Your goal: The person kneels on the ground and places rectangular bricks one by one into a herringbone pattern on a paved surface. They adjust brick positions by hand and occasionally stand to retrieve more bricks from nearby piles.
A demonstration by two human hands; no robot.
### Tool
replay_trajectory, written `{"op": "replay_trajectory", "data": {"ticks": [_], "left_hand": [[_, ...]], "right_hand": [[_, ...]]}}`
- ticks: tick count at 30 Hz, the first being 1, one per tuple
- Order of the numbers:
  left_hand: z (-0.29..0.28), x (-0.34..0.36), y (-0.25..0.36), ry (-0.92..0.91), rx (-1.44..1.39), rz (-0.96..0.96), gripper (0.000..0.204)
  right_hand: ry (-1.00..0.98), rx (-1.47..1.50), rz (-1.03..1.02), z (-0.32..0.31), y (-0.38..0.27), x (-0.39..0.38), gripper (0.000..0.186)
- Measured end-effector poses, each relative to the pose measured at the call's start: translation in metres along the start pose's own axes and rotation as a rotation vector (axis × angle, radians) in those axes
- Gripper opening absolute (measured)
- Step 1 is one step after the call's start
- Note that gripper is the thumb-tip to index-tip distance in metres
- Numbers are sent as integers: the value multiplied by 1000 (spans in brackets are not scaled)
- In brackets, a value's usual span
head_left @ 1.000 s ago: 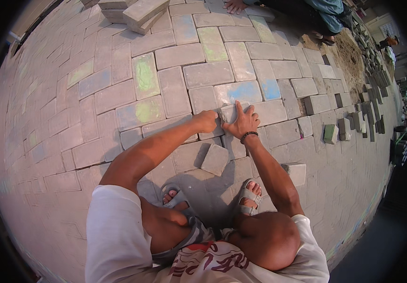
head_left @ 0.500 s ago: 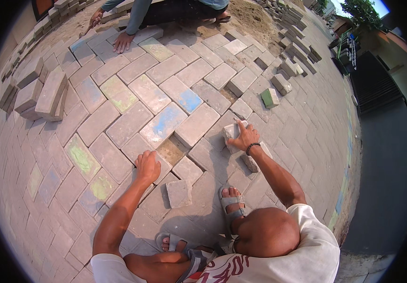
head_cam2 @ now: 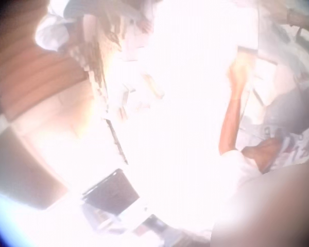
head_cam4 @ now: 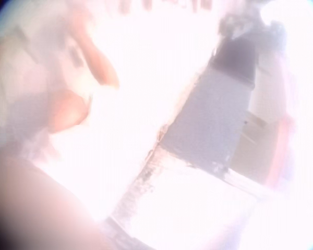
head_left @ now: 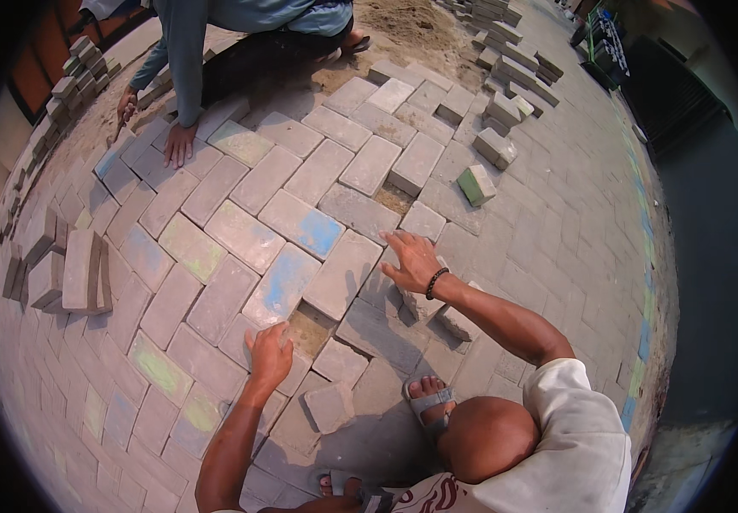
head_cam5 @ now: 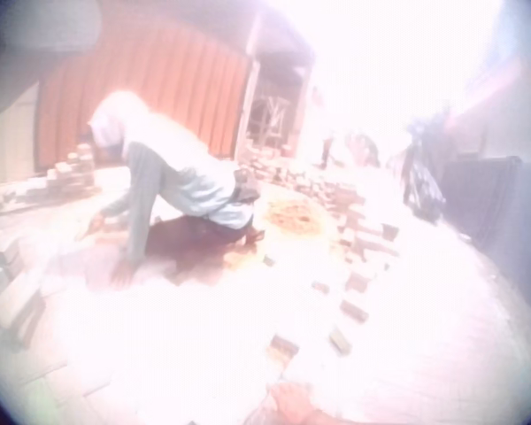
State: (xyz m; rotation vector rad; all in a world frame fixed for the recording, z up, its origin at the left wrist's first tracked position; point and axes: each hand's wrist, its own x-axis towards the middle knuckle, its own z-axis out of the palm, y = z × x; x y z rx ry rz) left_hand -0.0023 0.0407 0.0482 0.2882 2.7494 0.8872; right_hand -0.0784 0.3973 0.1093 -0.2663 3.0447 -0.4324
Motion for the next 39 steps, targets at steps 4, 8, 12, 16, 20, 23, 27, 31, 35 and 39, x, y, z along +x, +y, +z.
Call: {"op": "replay_trajectory", "data": {"ticks": [4, 8, 12, 16, 20, 23, 27, 31, 35, 39], "left_hand": [[-55, -22, -37, -34, -70, -292, 45], [-115, -134, -35, -315, 162, -597, 47], [-204, -284, 16, -286, 118, -1068, 46], [-249, -408, 66, -510, 126, -1205, 50], [-261, -444, 139, -601, 192, -1002, 43], [-251, -364, 239, -488, -73, -992, 50], [-216, -238, 334, -388, -113, -807, 44], [-137, -86, 449, -312, -279, -668, 36], [-68, 29, 545, -388, -296, -576, 32], [-22, 136, 701, -538, -163, -387, 42]], "right_hand": [[-468, -7, -42, -33, -37, 32, 38], [-794, -89, 243, -64, 46, -79, 35], [-1197, -165, 544, -175, 91, -261, 48], [-1321, -174, 838, -309, 89, -443, 36], [-1662, -160, 437, -376, 81, -519, 27], [-1661, -261, 111, -399, 104, -596, 31], [-1268, 55, 1222, -410, 149, -597, 35], [-1166, -54, 1077, -388, 237, -598, 38], [-724, 853, 1409, -432, 325, -551, 55], [-473, 1127, 1581, -571, 352, -483, 54]]}}
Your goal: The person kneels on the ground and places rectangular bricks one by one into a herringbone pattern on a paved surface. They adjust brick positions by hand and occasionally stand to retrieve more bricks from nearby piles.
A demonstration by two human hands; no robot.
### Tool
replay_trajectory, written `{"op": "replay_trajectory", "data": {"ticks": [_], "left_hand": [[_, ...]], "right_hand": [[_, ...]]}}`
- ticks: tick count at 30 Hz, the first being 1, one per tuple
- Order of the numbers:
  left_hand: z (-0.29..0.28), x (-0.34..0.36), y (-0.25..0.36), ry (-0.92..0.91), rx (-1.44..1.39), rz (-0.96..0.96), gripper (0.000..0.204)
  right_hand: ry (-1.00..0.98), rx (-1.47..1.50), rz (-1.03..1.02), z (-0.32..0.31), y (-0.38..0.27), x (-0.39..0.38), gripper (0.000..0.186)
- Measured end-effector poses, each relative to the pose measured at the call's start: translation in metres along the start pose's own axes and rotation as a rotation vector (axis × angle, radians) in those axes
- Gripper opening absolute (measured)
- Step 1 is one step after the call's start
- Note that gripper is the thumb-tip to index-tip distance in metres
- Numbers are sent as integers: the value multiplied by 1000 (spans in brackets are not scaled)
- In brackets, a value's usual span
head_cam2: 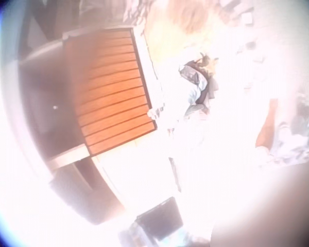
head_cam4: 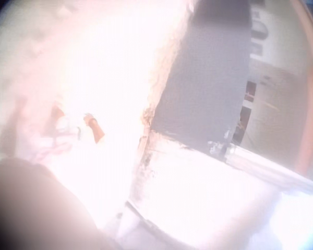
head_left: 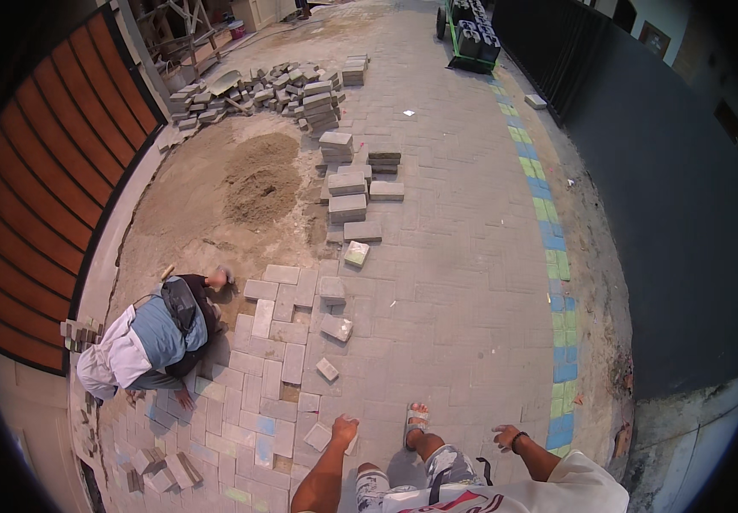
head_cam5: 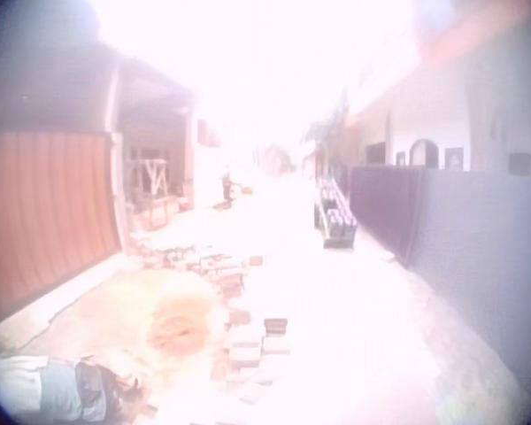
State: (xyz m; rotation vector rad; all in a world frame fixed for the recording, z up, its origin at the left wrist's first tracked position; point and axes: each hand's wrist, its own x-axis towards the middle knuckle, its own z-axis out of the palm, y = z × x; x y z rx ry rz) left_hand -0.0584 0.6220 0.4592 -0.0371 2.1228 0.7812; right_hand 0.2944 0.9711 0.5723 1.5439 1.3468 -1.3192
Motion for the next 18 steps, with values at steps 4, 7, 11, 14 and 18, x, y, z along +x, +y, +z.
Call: {"op": "replay_trajectory", "data": {"ticks": [4, 7, 11, 14, 18], "left_hand": [[-6, 28, 204, -106, 99, 232, 48], [7, 104, 257, -290, -241, 128, 49], [9, 201, 325, -195, 168, 205, 50], [-2, 274, 342, -142, 172, 63, 49], [-30, 321, 443, -119, 134, -127, 53]], "right_hand": [[12, 179, -38, -39, -19, 17, 49], [58, 279, 32, -40, -38, 25, 46], [63, 257, 182, -51, -61, 29, 45], [68, 274, 213, -66, -98, 36, 45], [71, 321, 333, -64, -140, 36, 45]]}}
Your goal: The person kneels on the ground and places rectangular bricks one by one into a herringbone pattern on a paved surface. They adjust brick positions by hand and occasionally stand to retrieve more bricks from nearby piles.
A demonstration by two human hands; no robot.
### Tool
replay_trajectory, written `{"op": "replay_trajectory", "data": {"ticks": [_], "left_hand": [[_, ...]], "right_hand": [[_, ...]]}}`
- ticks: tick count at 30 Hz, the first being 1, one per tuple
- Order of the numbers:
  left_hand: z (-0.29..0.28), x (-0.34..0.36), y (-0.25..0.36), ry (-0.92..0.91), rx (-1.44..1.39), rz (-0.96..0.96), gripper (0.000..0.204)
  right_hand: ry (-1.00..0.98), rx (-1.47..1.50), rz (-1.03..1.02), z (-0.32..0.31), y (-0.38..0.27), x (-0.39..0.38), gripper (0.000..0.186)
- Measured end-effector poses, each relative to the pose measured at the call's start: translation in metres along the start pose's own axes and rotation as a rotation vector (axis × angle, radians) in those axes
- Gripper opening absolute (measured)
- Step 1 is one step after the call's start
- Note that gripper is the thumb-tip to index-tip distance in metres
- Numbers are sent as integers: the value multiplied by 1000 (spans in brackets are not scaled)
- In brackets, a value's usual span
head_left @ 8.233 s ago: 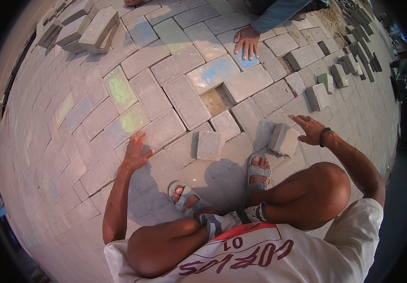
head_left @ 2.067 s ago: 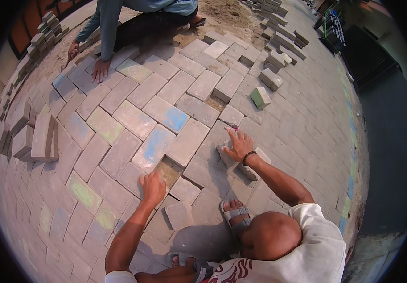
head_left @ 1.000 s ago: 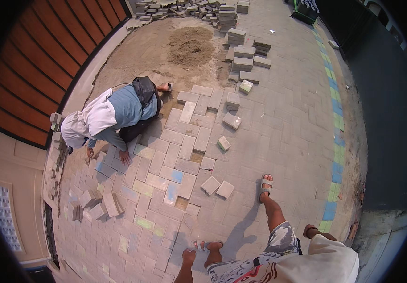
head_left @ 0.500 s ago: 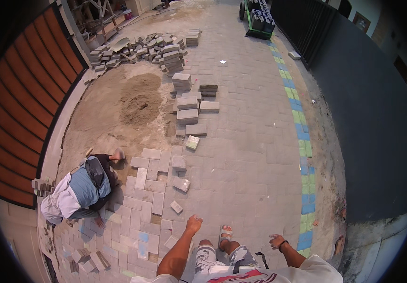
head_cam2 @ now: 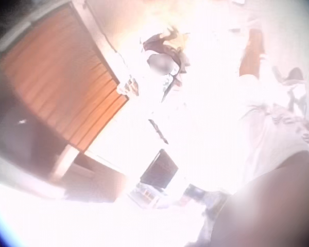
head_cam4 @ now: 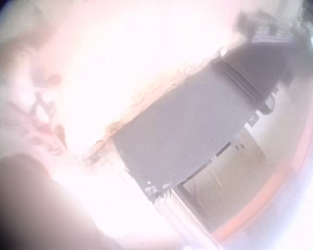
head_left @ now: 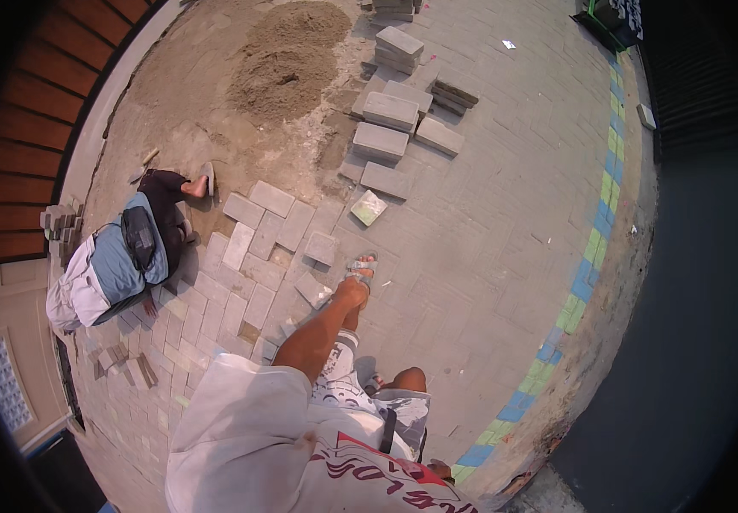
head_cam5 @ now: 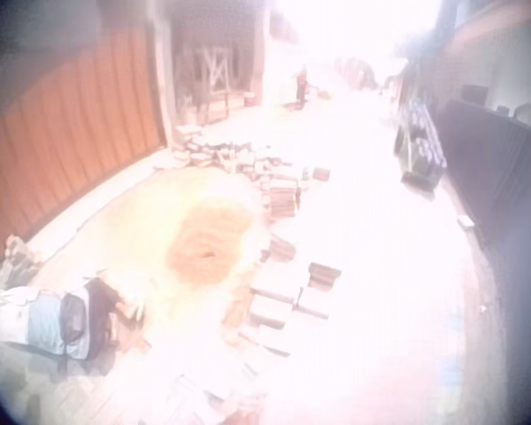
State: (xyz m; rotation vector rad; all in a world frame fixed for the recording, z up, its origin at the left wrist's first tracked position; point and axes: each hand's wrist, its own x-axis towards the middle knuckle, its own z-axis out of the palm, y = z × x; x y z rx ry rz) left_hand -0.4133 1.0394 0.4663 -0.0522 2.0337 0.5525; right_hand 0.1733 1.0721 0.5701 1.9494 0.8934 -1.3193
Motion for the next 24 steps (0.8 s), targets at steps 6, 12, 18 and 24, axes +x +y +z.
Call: {"op": "replay_trajectory", "data": {"ticks": [6, 12, 18, 24], "left_hand": [[13, 170, -19, 99, -67, -248, 70], [31, 301, 47, 161, -536, -540, 88], [44, 439, 47, 401, -478, -703, 133], [55, 460, 95, 503, -376, -770, 129]], "right_hand": [[-30, -7, 122, 33, -88, -6, 45], [6, 42, 238, 58, -144, 30, 44], [15, -14, 346, 51, -179, 51, 44], [60, 14, 382, 56, -190, 56, 44]]}}
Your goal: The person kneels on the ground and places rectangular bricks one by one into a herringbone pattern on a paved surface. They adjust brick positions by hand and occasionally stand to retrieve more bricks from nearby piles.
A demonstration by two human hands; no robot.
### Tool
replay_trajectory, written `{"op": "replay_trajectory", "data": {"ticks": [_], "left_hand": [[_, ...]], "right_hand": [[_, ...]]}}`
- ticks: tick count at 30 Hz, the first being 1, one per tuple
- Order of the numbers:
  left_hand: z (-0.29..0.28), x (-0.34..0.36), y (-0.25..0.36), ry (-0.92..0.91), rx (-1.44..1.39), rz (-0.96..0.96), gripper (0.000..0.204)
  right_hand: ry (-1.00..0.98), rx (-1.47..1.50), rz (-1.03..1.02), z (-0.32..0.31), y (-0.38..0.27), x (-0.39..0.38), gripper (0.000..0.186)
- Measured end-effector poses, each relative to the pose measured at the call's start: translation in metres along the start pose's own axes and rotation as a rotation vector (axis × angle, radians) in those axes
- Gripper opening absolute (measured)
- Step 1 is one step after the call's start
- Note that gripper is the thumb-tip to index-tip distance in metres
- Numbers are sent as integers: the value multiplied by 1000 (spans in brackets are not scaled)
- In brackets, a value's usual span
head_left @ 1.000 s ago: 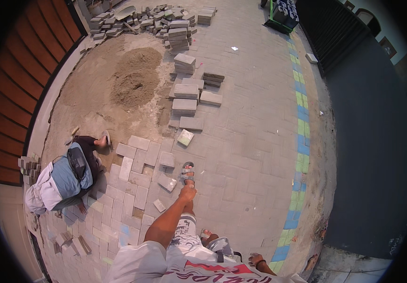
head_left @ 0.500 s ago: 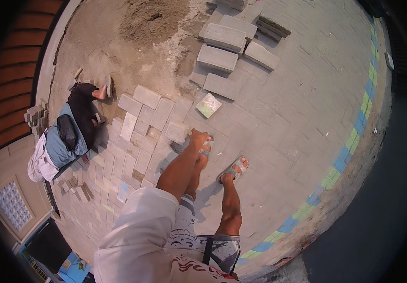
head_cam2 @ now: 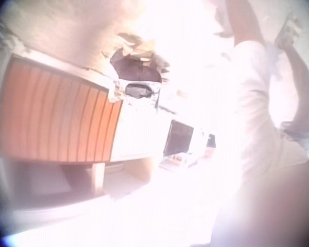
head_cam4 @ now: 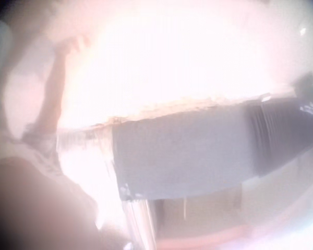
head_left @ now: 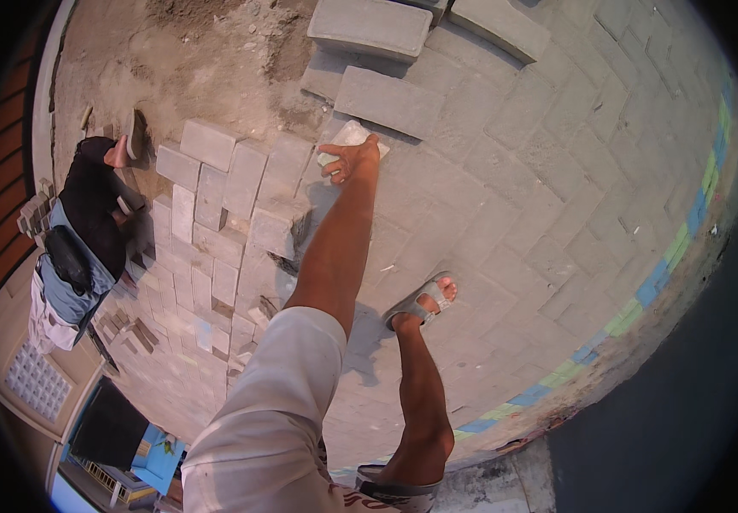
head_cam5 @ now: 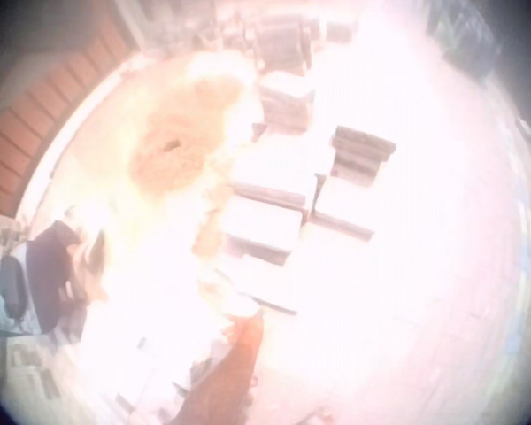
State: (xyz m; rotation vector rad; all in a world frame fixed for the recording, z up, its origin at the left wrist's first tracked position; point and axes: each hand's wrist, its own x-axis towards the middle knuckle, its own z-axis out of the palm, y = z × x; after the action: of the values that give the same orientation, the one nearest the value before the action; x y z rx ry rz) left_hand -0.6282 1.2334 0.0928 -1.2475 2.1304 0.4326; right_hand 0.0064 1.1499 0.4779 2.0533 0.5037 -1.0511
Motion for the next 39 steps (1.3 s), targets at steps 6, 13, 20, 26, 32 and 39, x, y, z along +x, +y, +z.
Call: {"op": "replay_trajectory", "data": {"ticks": [6, 13, 20, 26, 32, 39], "left_hand": [[-54, 23, -60, -194, 80, 215, 120], [-152, -81, -143, -453, 486, 502, 122], [-268, -190, -212, -498, 498, 763, 124], [-369, -249, -277, -306, 370, 893, 121], [-431, -304, -357, -155, 151, 1062, 117], [-481, -341, -520, -111, 97, 1152, 114]], "right_hand": [[0, -28, -47, -6, -6, -12, 43], [-8, -48, -194, -28, -4, -28, 43], [-20, -82, -317, -97, 19, -28, 43], [-94, -152, -499, -168, -33, 3, 43], [-289, -317, -923, -119, -152, -130, 52], [-718, -1018, -1131, 47, -118, -305, 76]]}}
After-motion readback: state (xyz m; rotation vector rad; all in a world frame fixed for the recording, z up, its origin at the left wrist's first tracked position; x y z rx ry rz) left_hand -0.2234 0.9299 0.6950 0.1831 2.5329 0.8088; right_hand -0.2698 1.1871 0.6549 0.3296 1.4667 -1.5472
